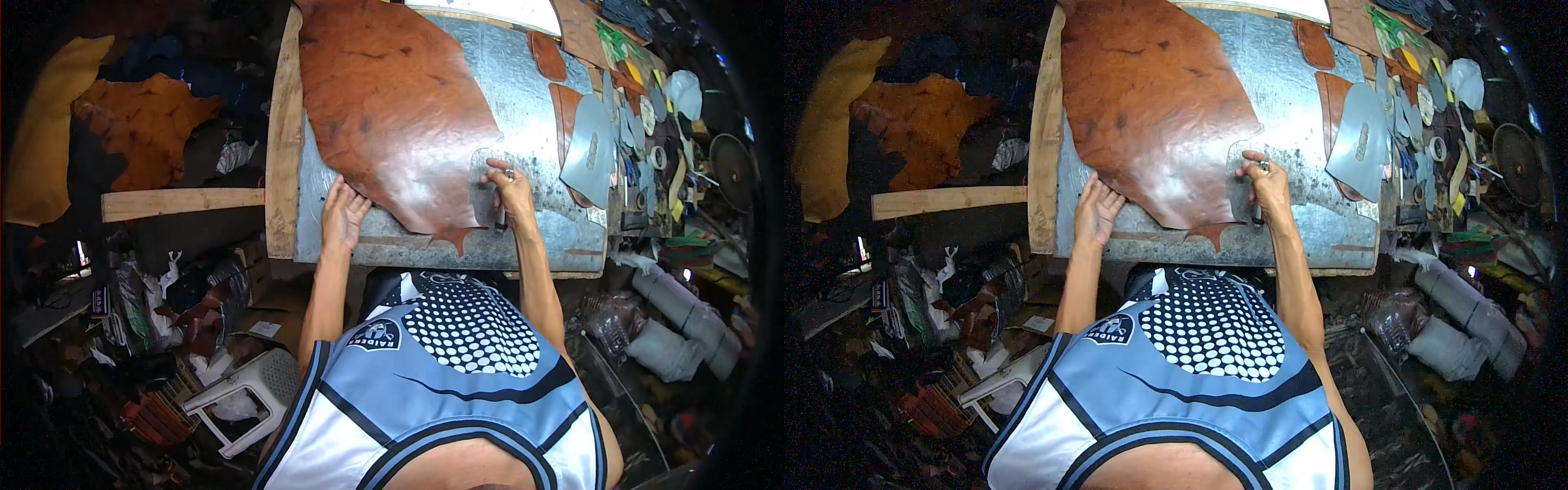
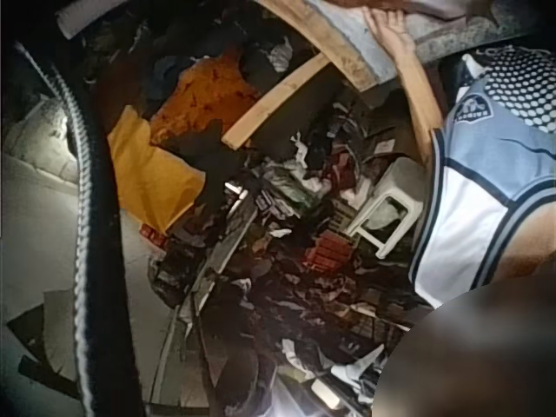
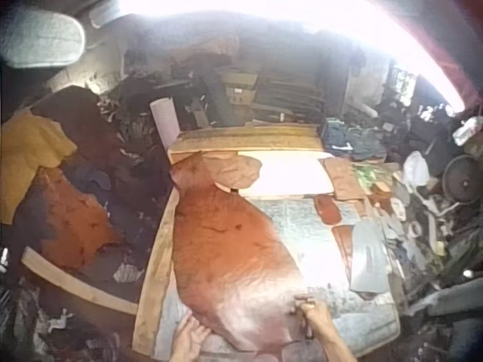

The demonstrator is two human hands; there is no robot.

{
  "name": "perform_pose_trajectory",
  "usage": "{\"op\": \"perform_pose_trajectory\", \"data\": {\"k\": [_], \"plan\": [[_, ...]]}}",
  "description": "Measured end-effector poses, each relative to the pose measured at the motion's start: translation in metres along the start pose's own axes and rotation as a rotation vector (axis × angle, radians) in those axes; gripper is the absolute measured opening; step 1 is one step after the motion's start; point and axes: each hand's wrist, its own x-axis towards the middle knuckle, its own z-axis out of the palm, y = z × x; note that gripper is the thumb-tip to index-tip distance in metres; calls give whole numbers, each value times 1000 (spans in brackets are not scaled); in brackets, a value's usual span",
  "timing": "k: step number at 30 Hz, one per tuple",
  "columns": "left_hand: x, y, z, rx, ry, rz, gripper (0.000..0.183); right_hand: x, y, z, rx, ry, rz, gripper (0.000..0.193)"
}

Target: The recorder uses a metal template and a small knife to mark and cut pieces of leather on a workbench.

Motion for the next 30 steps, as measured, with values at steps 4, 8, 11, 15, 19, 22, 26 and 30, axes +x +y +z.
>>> {"op": "perform_pose_trajectory", "data": {"k": [4,8,11,15,19,22,26,30], "plan": [[25,17,-27,58,3,38,61,-25,19,6,-303,57,-46,37],[30,24,-32,153,-16,54,63,-51,45,19,-590,97,-201,41],[28,20,-26,223,4,32,59,-62,48,17,-789,147,-287,39],[22,19,-17,384,-94,-47,41,-73,31,9,-554,-24,33,33],[28,18,-27,418,-65,9,30,-95,21,11,-408,-192,217,31],[25,25,-31,387,7,41,34,-111,11,3,-375,-223,276,28],[23,23,-35,391,51,48,39,-129,15,-13,-315,-160,283,25],[27,26,-37,422,36,69,44,-130,15,-9,-419,-61,252,27]]}}
